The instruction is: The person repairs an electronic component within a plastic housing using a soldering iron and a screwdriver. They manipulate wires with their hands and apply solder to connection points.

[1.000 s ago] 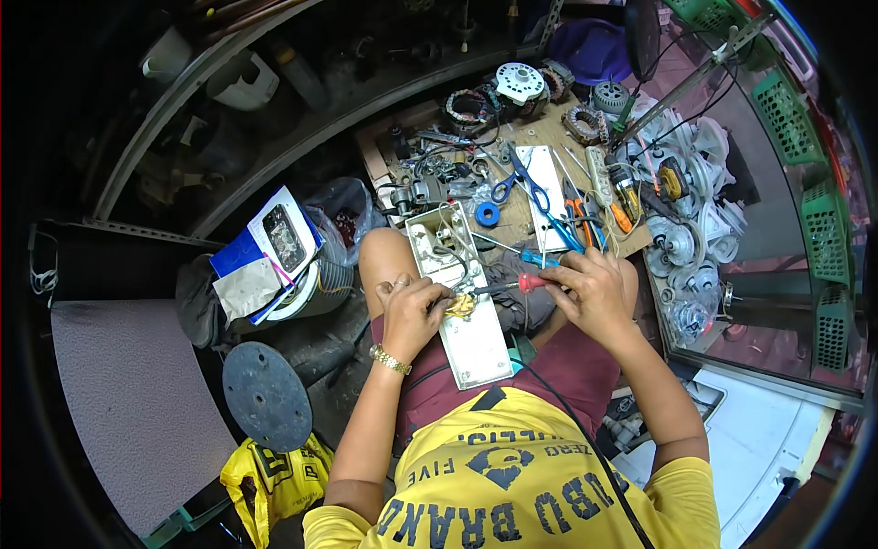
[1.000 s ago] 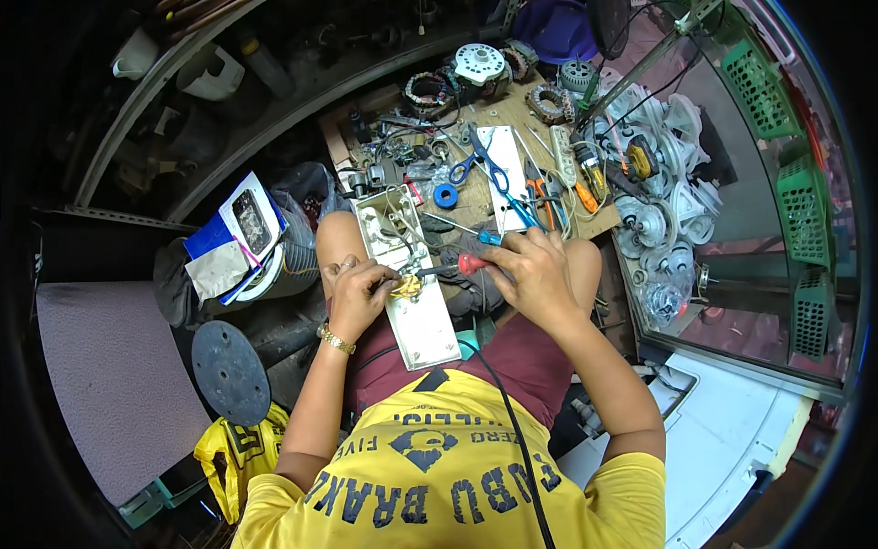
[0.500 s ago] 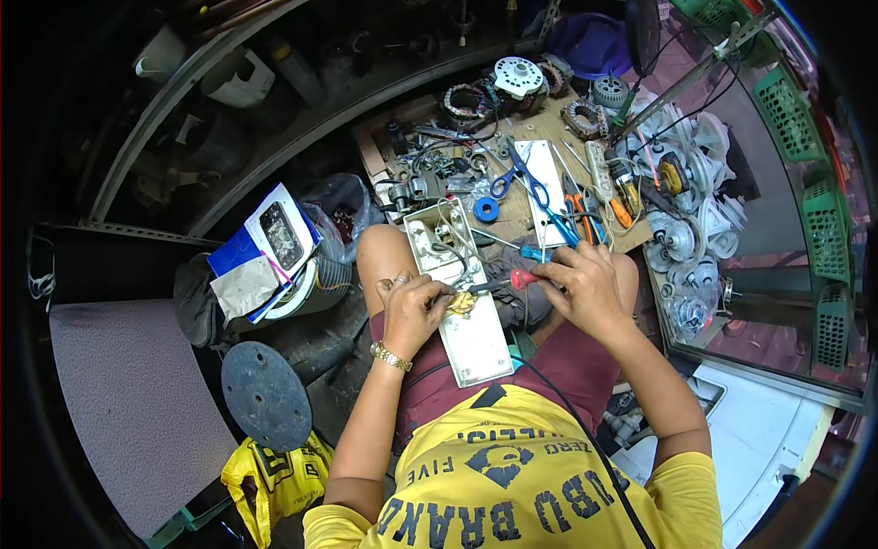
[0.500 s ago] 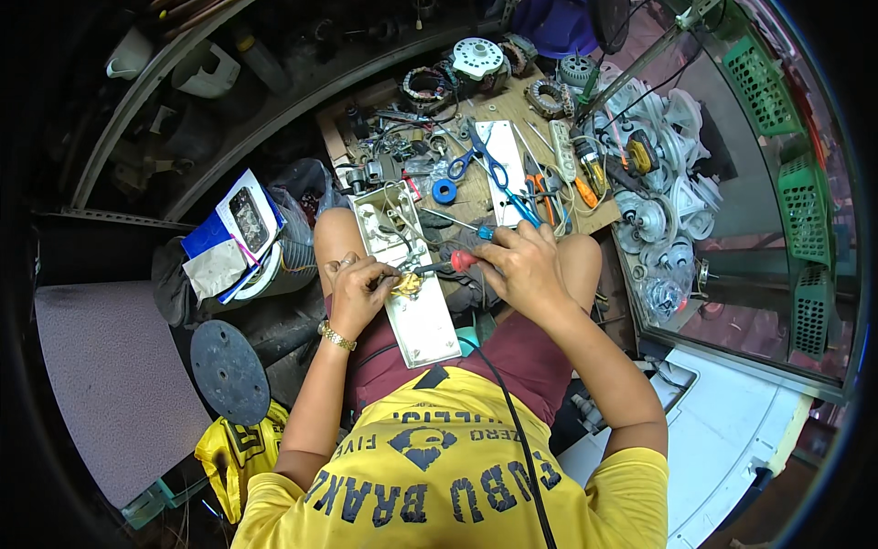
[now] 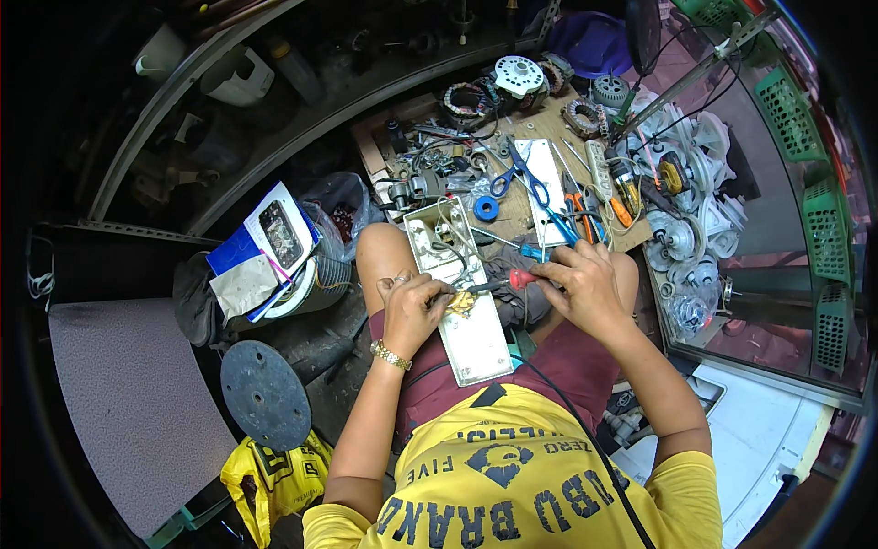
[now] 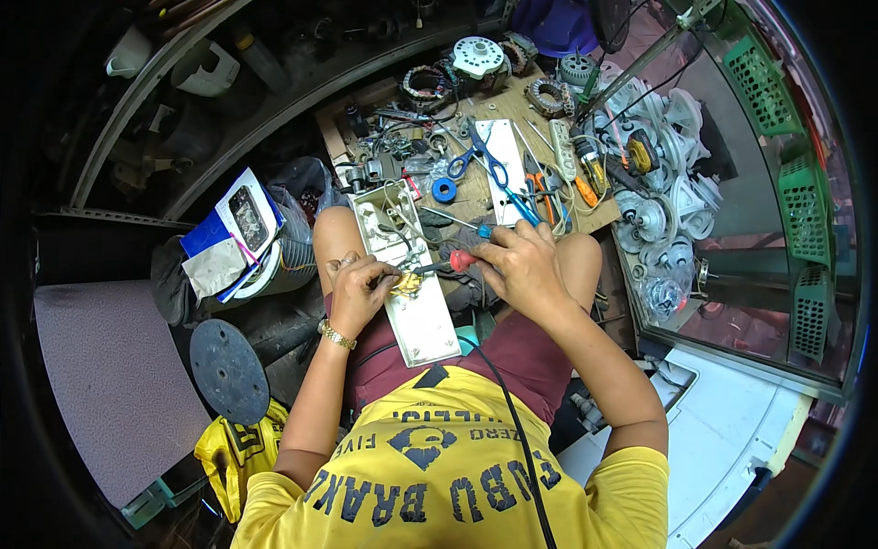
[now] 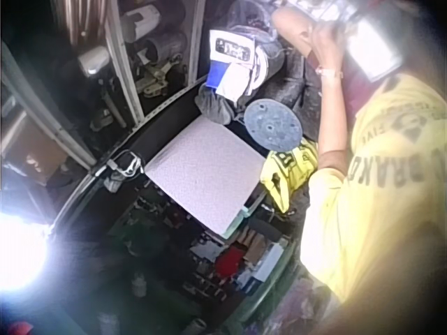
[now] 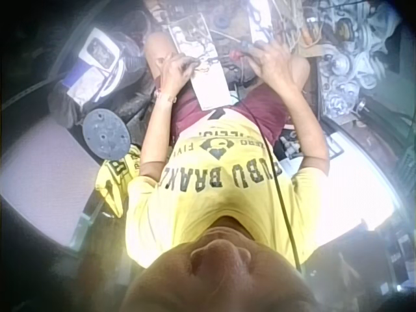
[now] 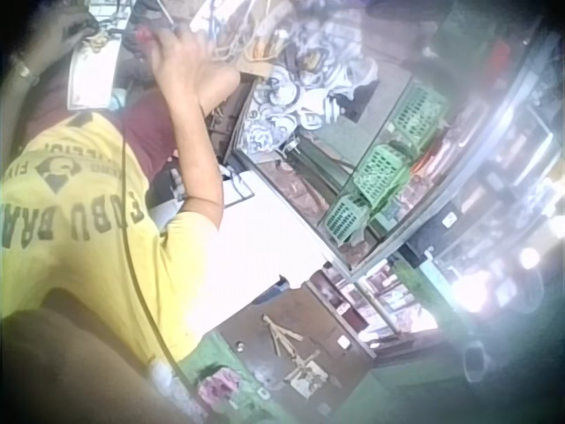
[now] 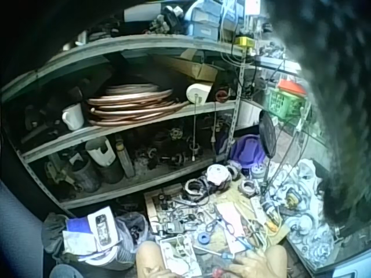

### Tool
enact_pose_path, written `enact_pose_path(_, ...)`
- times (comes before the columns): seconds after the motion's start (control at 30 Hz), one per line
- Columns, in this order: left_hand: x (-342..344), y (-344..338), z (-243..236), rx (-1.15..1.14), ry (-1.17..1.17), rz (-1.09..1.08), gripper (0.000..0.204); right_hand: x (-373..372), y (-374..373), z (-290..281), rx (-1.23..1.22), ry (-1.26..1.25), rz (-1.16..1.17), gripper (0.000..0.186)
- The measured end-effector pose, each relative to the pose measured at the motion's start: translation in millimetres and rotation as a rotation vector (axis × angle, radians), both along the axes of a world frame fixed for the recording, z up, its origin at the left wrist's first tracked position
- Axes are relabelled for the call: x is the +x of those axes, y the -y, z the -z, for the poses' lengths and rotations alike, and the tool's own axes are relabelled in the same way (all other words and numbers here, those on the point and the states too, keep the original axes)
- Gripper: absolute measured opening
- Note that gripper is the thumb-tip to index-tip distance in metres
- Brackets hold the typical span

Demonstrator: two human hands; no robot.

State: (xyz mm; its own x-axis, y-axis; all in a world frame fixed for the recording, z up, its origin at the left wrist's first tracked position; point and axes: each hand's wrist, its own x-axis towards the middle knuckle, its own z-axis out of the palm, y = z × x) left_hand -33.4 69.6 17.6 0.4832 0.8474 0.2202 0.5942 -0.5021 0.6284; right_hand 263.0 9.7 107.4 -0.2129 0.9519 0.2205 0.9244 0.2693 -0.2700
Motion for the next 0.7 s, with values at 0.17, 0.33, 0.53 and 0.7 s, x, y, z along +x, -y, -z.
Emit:
enact_pose_path(0.17,-0.9,1.6,6.6,-0.045,0.028,-0.030,0.006,-1.4,-0.5,0.7,0.007,0.001,-0.004,0.021)
enact_pose_path(0.33,-1.5,1.9,10.4,-0.071,0.032,-0.045,0.005,-1.9,0.0,-0.7,-0.002,0.010,-0.005,0.021)
enact_pose_path(0.53,-1.0,2.2,8.0,-0.053,-0.010,-0.036,0.005,-0.9,0.4,0.0,-0.013,0.000,-0.003,0.021)
enact_pose_path(0.7,0.5,3.2,6.3,-0.037,-0.019,-0.035,0.004,1.5,-1.0,0.5,-0.034,-0.013,-0.013,0.020)
